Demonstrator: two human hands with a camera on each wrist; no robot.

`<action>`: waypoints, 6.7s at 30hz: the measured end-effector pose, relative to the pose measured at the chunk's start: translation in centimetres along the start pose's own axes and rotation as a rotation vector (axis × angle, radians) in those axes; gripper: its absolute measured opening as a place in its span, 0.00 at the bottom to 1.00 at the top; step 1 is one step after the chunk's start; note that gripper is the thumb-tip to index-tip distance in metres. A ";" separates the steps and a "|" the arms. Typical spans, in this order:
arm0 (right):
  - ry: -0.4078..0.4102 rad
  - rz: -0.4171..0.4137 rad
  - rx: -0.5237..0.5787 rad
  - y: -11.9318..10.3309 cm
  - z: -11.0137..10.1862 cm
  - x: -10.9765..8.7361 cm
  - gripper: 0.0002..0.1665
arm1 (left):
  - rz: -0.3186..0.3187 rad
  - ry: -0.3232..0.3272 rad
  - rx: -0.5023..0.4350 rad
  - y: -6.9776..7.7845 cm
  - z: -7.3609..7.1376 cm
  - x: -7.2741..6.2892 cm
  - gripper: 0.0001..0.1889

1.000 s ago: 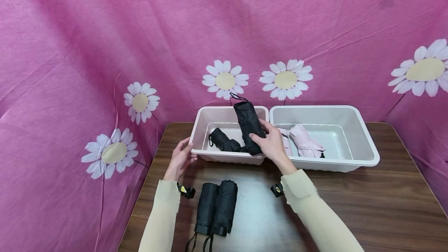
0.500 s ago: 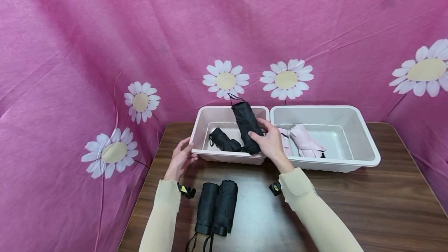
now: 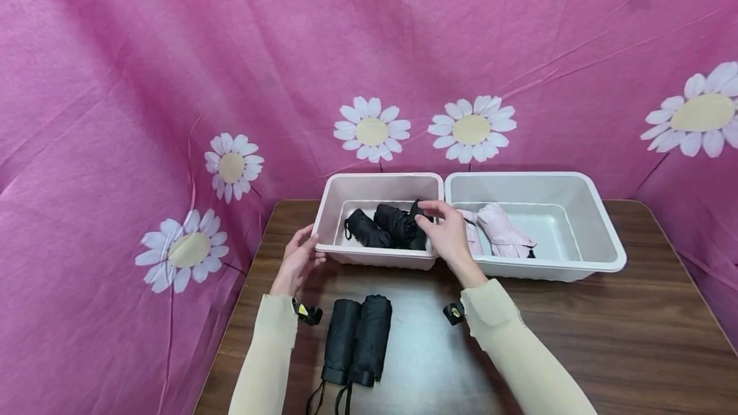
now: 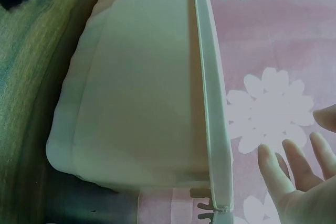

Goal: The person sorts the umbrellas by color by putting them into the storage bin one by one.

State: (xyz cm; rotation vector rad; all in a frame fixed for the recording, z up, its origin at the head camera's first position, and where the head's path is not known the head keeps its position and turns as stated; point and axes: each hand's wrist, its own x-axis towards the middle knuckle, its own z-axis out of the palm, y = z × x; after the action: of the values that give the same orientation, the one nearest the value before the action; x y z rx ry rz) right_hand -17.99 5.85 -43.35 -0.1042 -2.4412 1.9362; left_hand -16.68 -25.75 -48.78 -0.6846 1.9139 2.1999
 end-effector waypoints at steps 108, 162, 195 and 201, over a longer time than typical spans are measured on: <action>-0.382 0.212 -0.679 10.9 5.5 -12.1 0.36 | 0.000 0.017 0.018 0.1 0.2 -0.1 0.23; -0.443 0.070 -0.768 11.0 2.5 -16.4 0.42 | 0.002 -0.010 0.014 0.0 -0.1 0.2 0.23; -0.445 0.292 -0.345 12.3 1.1 -15.5 0.25 | 0.013 0.000 0.031 0.0 0.0 0.0 0.23; -0.457 0.288 -0.236 12.1 0.7 -15.7 0.22 | 0.006 -0.011 0.021 0.0 0.0 -0.1 0.24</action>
State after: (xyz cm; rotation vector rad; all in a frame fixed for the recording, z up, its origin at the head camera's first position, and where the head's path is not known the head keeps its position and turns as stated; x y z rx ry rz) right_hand -1.90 6.83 -54.97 -0.0186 -3.1045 1.9404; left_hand -16.61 -25.71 -48.70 -0.6622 1.9332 2.1797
